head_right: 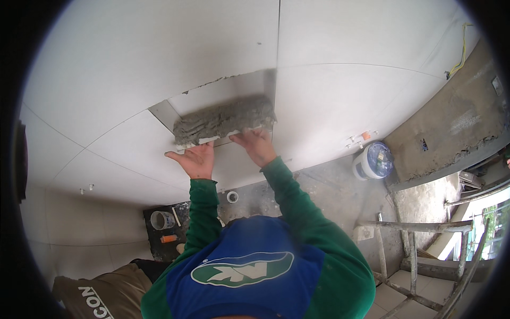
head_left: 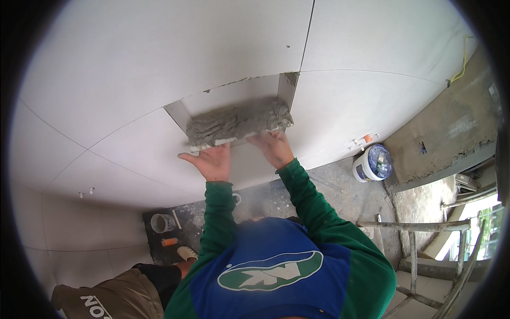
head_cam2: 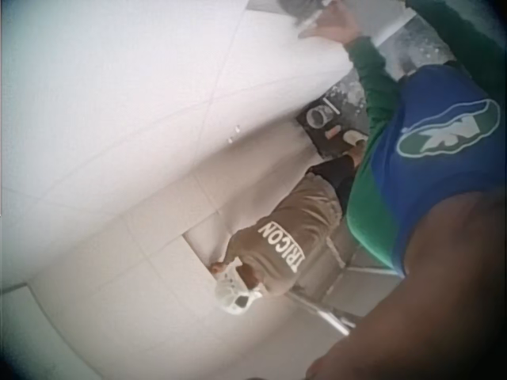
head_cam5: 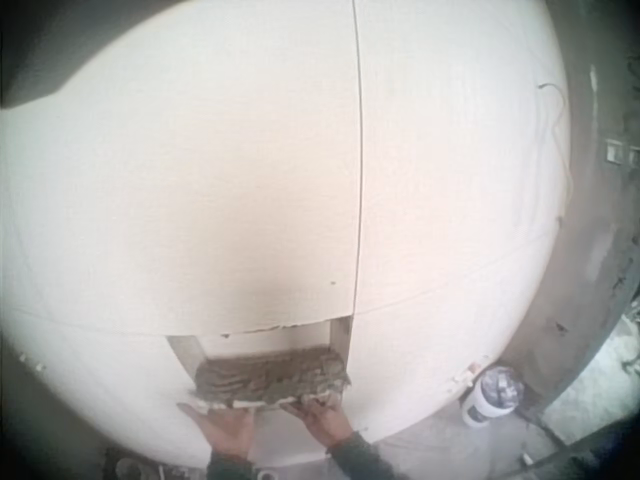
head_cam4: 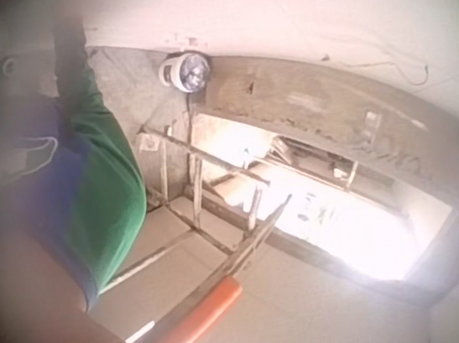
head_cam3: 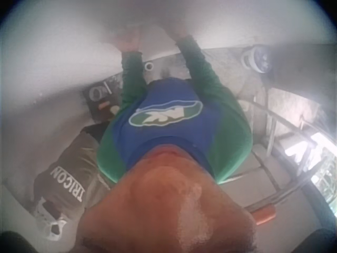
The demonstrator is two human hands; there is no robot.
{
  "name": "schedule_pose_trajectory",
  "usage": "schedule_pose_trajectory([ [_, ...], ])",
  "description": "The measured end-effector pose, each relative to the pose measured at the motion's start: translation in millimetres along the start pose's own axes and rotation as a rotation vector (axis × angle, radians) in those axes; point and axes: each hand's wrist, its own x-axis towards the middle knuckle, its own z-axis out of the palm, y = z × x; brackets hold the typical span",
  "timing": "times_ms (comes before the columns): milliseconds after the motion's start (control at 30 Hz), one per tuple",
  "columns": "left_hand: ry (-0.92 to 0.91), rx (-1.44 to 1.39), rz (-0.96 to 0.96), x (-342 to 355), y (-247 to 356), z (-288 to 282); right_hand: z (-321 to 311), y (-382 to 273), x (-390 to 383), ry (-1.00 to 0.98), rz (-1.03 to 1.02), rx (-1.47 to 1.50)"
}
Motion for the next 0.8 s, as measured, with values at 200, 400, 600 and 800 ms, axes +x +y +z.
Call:
schedule_pose_trajectory([
  [200,-0.027,0.004,-0.002,-2,5,15,30,-21,-2,0.036,-0.002,0.0],
  [400,-0.092,0.008,-0.001,-6,6,35,39,-31,3,-0.089,-0.077,-0.012],
  [600,-0.099,-0.02,-0.014,-9,8,59,65,-51,5,-0.101,-0.087,-0.061],
  [800,-0.127,-0.041,-0.006,-2,10,58,76,-56,10,-0.053,-0.069,-0.042],
])
